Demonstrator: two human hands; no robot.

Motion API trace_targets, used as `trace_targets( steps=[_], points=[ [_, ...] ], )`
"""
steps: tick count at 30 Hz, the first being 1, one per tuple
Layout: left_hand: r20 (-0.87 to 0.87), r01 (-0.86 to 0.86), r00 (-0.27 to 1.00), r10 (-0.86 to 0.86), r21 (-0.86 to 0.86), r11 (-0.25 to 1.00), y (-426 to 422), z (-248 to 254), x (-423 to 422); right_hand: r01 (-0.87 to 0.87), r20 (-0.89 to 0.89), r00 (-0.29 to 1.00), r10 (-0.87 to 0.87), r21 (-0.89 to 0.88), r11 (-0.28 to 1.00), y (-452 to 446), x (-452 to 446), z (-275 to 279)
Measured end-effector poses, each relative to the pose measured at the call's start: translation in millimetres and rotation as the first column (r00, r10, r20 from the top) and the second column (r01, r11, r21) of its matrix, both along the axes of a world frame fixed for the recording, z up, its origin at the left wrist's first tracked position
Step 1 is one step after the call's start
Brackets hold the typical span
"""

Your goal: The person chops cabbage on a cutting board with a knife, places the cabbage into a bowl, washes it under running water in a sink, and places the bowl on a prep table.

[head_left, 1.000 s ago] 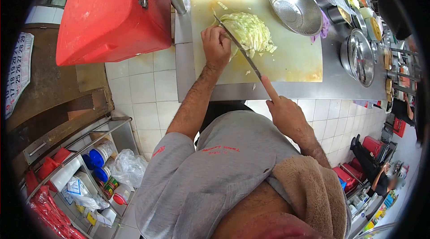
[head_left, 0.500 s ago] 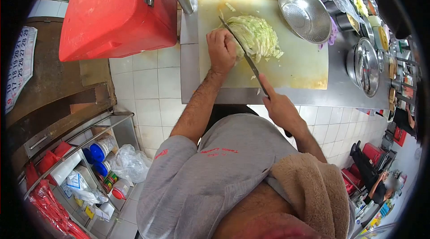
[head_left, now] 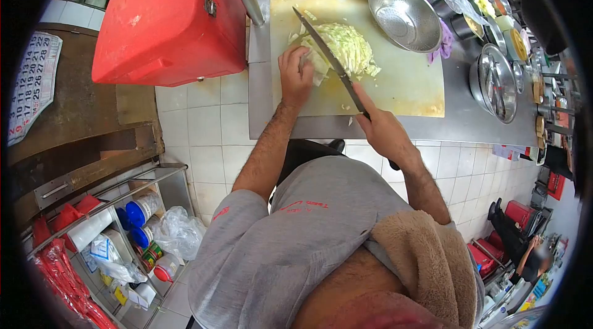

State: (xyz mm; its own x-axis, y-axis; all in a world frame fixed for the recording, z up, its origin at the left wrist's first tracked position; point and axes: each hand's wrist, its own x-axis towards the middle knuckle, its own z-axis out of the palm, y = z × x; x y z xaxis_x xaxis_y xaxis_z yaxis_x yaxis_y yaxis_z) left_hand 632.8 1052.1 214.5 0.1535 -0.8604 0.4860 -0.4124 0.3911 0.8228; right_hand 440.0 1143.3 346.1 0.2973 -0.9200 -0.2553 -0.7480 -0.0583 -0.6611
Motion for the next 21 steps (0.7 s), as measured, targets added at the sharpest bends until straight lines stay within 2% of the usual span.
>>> trace_targets(
  steps=[1, 3, 5, 9, 12, 19, 21],
  points=[
    [0.020, -0.005, 1.000, 0.005, 0.026, 1.000, 0.6, -0.5, -0.9, 0.000, -0.004, 1.000, 0.000, -0.003, 1.000, 3.8, 0.5, 10.8],
    [0.035, -0.014, 0.999, 0.012, 0.045, 0.999, -0.9, 0.6, -1.5, 0.011, -0.159, 0.987, 0.014, 0.156, 0.988, 8.7, 2.4, 27.4],
    [0.017, 0.034, 0.999, -0.036, 0.092, 0.995, -0.9, 1.9, 0.5, -0.008, -0.191, 0.981, 0.033, 0.132, 0.991, 17.5, 1.2, 27.9],
    [0.034, 0.028, 0.999, -0.030, 0.066, 0.997, -3.2, -3.3, 0.5, -0.059, -0.312, 0.946, 0.086, 0.094, 0.994, 28.9, 0.0, 24.3],
    [0.042, 0.031, 0.999, -0.034, 0.061, 0.998, -5.2, -3.0, 1.5, -0.027, -0.353, 0.931, 0.092, 0.186, 0.982, 28.0, 2.2, 28.5],
    [0.085, 0.044, 0.995, -0.049, 0.062, 0.997, -6.3, -2.3, 2.5, -0.092, -0.348, 0.926, 0.146, 0.166, 0.982, 15.9, 4.9, 24.0],
    [0.089, 0.050, 0.994, -0.057, 0.076, 0.996, -6.5, -2.7, 2.7, -0.055, -0.329, 0.933, 0.149, 0.278, 0.959, -2.2, 16.2, 26.8]
  ],
)
